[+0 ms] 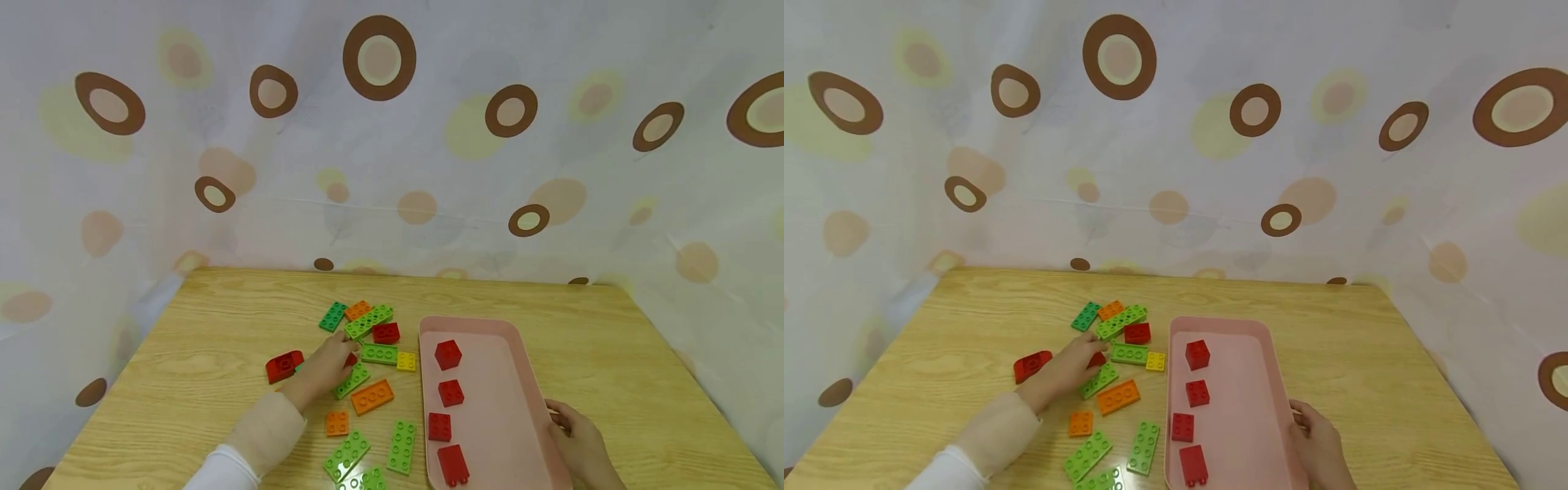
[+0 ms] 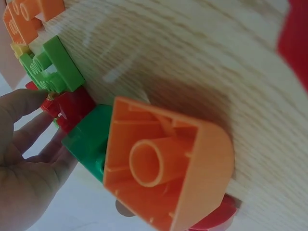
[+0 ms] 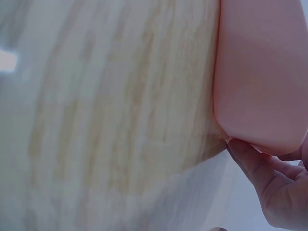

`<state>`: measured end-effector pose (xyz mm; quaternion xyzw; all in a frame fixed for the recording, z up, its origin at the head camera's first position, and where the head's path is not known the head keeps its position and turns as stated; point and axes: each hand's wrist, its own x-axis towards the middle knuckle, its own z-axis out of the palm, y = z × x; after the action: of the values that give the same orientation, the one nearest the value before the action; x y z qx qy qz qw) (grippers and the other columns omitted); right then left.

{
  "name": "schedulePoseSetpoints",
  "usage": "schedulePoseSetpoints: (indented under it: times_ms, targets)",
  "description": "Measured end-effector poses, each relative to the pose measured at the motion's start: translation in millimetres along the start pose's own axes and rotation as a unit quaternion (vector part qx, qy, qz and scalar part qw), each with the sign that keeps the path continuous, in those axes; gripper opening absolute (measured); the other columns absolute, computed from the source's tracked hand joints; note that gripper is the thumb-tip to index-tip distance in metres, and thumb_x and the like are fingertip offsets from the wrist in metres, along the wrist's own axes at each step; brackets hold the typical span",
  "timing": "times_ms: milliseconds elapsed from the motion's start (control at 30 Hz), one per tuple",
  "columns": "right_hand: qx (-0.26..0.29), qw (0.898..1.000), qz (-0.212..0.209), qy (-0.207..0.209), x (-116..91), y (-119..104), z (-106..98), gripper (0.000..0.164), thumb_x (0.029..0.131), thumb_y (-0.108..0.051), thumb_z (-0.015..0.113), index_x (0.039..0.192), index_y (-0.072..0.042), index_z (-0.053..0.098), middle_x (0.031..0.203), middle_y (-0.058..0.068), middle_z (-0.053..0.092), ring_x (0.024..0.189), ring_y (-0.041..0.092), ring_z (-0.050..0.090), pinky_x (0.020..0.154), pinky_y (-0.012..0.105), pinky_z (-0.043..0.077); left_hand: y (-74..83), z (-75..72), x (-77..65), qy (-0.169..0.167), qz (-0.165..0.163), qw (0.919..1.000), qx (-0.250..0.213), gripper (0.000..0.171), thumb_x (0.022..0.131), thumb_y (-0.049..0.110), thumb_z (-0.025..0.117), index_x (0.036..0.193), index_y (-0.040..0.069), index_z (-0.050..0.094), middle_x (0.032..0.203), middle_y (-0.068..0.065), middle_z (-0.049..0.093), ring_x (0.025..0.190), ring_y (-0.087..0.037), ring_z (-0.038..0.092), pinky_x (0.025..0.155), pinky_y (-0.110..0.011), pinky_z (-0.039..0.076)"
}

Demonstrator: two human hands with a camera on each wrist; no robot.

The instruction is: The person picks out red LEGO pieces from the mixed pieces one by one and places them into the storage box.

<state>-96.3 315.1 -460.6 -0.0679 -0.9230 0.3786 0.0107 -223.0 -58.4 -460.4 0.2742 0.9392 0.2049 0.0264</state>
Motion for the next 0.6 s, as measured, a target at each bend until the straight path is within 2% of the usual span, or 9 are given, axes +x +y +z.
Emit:
schedulePoseSetpoints:
  times_ms: [300, 600]
  targets:
    - [-0.001, 1.000, 0.012, -0.010, 2.1, 1.3, 0.2, 0.033, 0.084, 0.001, 0.046, 0.115, 0.011, 0.046, 0.100, 0.027, 0.059, 0.085, 0.027, 0.058, 0.063, 0.028, 0.049, -2.2, 2.7, 1.3, 0.002, 0.007, 0.9999, 0.009, 0.028, 0.074, -0.003, 0.062, 0.101, -0.001, 0.058, 0.090, -0.013, 0.049, 0.079, -0.020, 0.048, 0.065, -0.032, 0.046]
    - [0.001, 1.000, 0.006, -0.002, -0.3, -0.9, -0.2, 0.033, 0.083, 0.001, 0.046, 0.114, 0.011, 0.046, 0.099, 0.026, 0.059, 0.083, 0.024, 0.058, 0.063, 0.026, 0.048, -1.3, 2.8, 1.1, 0.000, 0.008, 0.9999, 0.007, 0.028, 0.073, -0.004, 0.061, 0.101, -0.001, 0.059, 0.093, -0.014, 0.050, 0.084, -0.022, 0.050, 0.069, -0.033, 0.047]
